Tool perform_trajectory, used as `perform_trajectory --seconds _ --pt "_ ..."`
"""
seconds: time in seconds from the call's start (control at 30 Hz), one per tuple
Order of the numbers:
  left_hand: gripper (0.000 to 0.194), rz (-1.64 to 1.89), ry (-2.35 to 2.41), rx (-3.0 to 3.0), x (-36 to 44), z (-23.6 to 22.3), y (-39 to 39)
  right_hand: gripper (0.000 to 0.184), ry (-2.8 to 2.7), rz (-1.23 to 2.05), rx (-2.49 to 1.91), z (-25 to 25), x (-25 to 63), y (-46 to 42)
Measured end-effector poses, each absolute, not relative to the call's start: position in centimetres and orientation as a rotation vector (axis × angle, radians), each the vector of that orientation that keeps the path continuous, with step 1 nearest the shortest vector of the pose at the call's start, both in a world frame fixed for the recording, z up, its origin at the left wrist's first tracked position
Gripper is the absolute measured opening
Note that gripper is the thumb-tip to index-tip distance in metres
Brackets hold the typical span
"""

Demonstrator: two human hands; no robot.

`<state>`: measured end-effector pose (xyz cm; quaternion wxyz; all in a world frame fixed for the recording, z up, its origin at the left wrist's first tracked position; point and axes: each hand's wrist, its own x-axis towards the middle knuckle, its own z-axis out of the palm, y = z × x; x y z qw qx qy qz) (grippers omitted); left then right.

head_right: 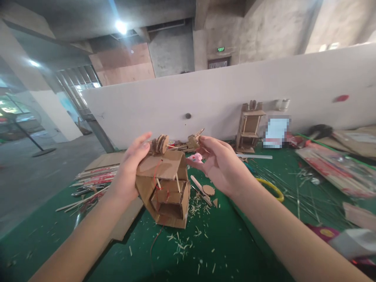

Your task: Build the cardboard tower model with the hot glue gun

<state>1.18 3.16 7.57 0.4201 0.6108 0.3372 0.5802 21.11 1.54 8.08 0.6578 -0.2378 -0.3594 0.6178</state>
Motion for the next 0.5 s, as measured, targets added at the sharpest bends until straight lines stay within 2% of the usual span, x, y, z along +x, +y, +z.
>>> perform_trajectory --seconds 0.23,0.43,0.5 --pt "0.054 1.431 0.906 1.594 1.6 9.0 0.7 0.009 -0.936 1.386 -0.533 8.8 21.3 1.0" --pt "0.062 1.354 0.74 1.705 0.9 10.3 2.4 0.013 -1.034 1.38 -0.527 8.7 21.4 0.8" --pt "0.059 1.272 0.715 1.774 0.8 10.5 3.0 0.013 -1.037 1.373 -0.537 8.7 21.3 0.7"
